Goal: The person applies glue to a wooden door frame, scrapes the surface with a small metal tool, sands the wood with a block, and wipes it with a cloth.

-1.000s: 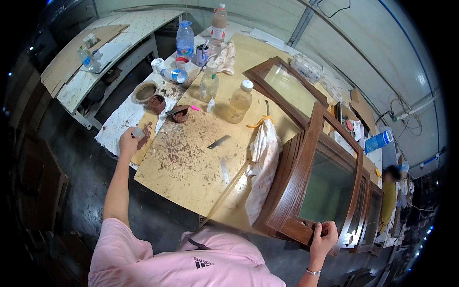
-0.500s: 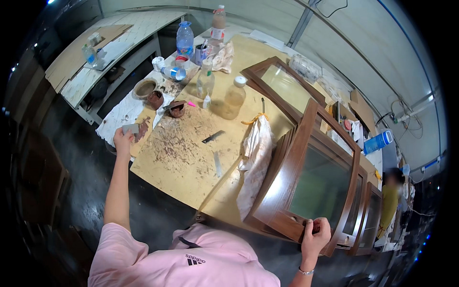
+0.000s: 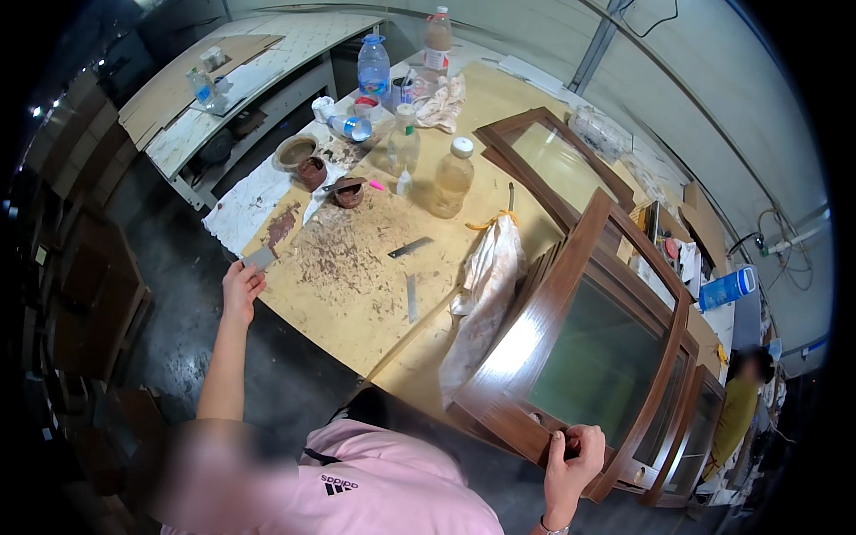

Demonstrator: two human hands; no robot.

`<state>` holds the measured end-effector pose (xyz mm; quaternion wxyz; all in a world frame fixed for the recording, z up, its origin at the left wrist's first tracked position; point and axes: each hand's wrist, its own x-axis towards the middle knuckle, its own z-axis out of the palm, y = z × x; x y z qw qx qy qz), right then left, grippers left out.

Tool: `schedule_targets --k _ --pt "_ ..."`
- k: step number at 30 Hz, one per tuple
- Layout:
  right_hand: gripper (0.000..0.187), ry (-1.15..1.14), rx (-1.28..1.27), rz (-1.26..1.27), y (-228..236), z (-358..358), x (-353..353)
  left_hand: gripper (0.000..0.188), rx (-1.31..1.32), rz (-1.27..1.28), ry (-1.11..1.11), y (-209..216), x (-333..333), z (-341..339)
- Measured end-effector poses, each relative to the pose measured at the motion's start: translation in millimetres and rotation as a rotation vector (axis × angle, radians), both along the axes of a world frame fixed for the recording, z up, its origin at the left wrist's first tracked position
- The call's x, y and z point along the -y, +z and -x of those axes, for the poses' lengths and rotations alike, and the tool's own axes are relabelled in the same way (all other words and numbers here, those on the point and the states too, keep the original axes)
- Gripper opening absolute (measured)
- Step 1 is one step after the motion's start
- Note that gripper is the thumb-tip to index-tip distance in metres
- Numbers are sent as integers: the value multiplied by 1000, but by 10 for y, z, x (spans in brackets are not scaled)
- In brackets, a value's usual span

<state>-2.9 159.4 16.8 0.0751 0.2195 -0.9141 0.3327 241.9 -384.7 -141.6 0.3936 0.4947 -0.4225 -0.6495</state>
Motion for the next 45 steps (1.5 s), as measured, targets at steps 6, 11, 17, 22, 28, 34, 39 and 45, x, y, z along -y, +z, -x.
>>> schedule_targets --k 6,11,17,22,28,34,39,45 --pt "25 -194 52 18 -153 79 -25 34 114 130 -143 -134 55 434" --pt "23 -321 39 21 -159 78 79 29 23 130 -207 -271 376 533" --pt "5 -151 -202 202 325 -673 1275 29 -570 -404 -320 -69 197 894" --pt "55 253 887 335 -94 -685 2925 34 -724 -620 -593 89 -412 1041" --pt "45 346 1034 662 -567 -622 3535 17 -677 -657 -876 371 -609 1022" --pt "30 231 1081 685 -689 -683 3403 28 337 1161 -594 185 809 1472" --pt "25 261 1121 709 -751 -851 3407 32 497 1397 -653 -122 1289 1770" --pt "21 185 1173 632 -721 -932 3370 15 456 1450 -563 -252 1458 1760"
